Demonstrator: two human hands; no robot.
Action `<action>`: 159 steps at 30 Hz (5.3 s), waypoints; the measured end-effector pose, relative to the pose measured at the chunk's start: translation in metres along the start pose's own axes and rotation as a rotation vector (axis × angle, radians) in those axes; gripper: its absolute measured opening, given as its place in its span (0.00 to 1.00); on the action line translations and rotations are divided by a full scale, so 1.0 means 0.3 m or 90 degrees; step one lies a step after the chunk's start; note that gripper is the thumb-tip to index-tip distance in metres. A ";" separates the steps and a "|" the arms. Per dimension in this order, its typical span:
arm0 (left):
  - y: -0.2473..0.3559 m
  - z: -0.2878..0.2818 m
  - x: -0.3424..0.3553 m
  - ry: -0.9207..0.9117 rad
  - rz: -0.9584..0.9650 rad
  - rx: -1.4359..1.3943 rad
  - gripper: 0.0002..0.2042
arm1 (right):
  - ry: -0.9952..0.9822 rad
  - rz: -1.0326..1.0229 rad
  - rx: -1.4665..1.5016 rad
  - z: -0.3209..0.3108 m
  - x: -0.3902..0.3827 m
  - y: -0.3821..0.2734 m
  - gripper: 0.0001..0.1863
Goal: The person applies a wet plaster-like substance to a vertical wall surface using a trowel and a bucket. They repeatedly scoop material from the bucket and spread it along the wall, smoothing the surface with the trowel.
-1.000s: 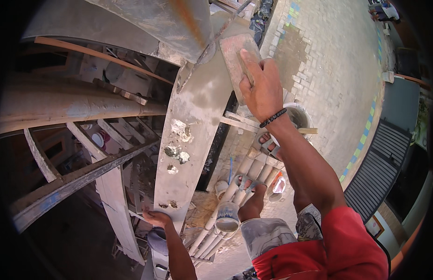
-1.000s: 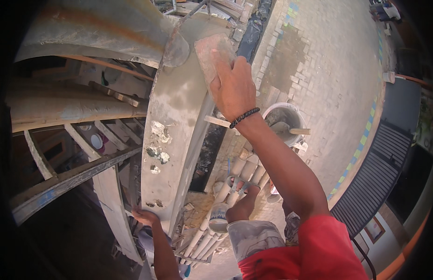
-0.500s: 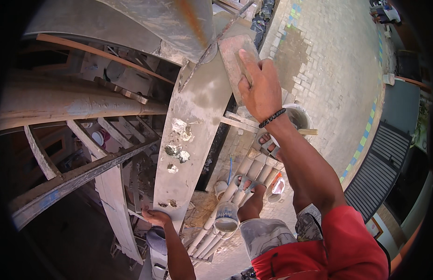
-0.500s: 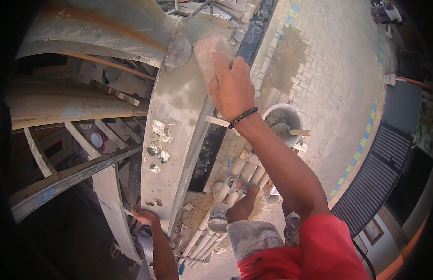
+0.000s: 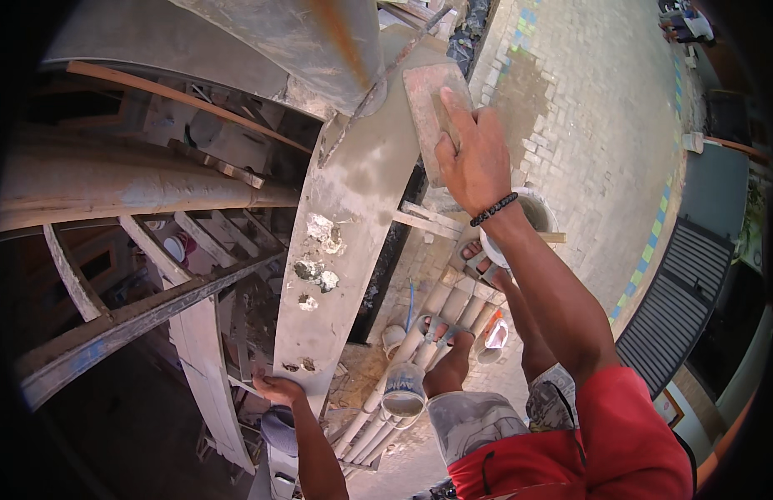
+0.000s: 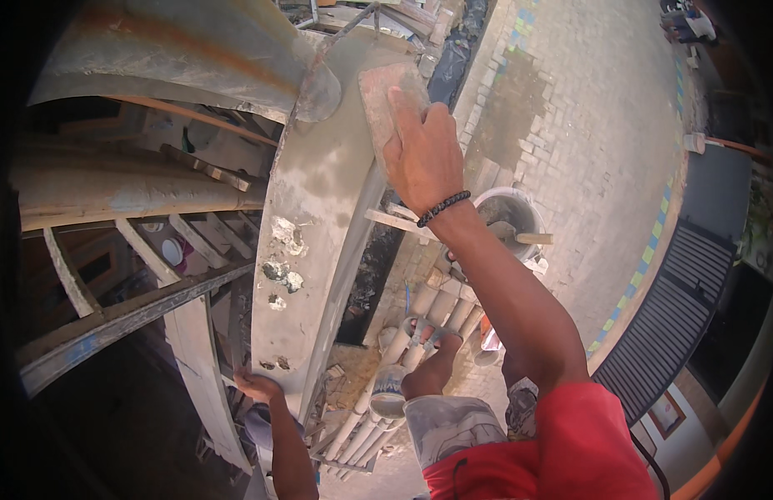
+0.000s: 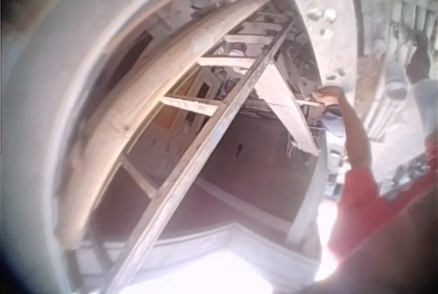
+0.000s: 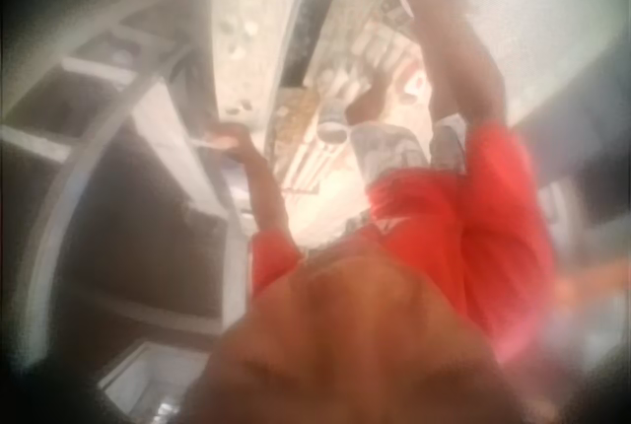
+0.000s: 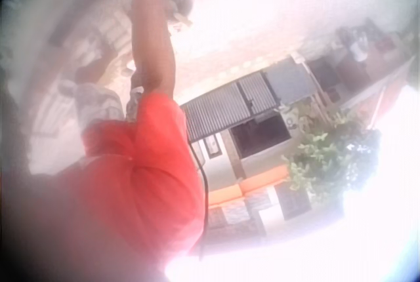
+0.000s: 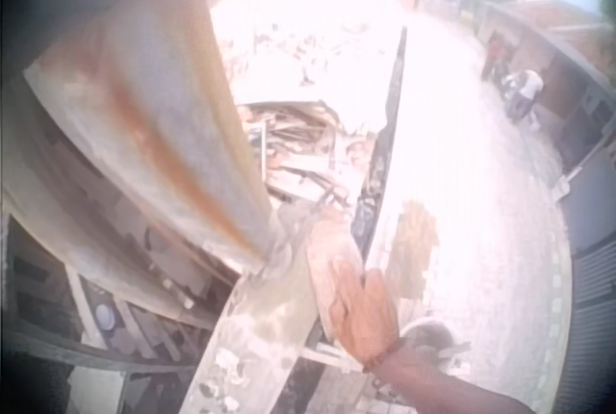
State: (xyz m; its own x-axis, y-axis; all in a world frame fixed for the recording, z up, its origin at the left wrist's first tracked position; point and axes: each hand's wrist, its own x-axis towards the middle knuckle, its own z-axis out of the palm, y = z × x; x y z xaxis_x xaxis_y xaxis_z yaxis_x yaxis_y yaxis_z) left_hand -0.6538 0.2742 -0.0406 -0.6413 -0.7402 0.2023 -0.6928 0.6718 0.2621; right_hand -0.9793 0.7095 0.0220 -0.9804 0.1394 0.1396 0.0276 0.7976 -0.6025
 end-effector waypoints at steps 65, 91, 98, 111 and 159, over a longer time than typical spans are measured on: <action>-0.032 -0.011 0.006 -0.013 -0.052 0.021 0.17 | -0.032 -0.023 0.014 -0.018 -0.097 -0.017 0.29; -0.042 -0.035 0.003 0.023 0.032 0.080 0.14 | -0.342 -0.523 -0.009 -0.101 0.892 0.136 0.16; -0.003 -0.021 -0.002 0.011 -0.016 0.083 0.13 | -0.390 -0.628 -0.072 -0.073 0.827 0.101 0.17; -0.025 -0.026 0.006 0.015 -0.009 0.121 0.16 | -0.449 -0.717 -0.052 -0.086 0.635 0.048 0.18; 0.000 -0.024 0.007 0.023 -0.028 0.087 0.13 | -0.274 -0.650 -0.137 -0.055 0.857 0.117 0.18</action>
State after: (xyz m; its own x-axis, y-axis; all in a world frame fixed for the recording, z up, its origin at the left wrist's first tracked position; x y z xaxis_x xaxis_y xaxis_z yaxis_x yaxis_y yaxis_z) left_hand -0.6528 0.2724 -0.0333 -0.5980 -0.7683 0.2283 -0.7603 0.6339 0.1419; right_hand -1.2273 0.7831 0.0497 -0.5480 -0.8165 0.1816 -0.8329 0.5127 -0.2082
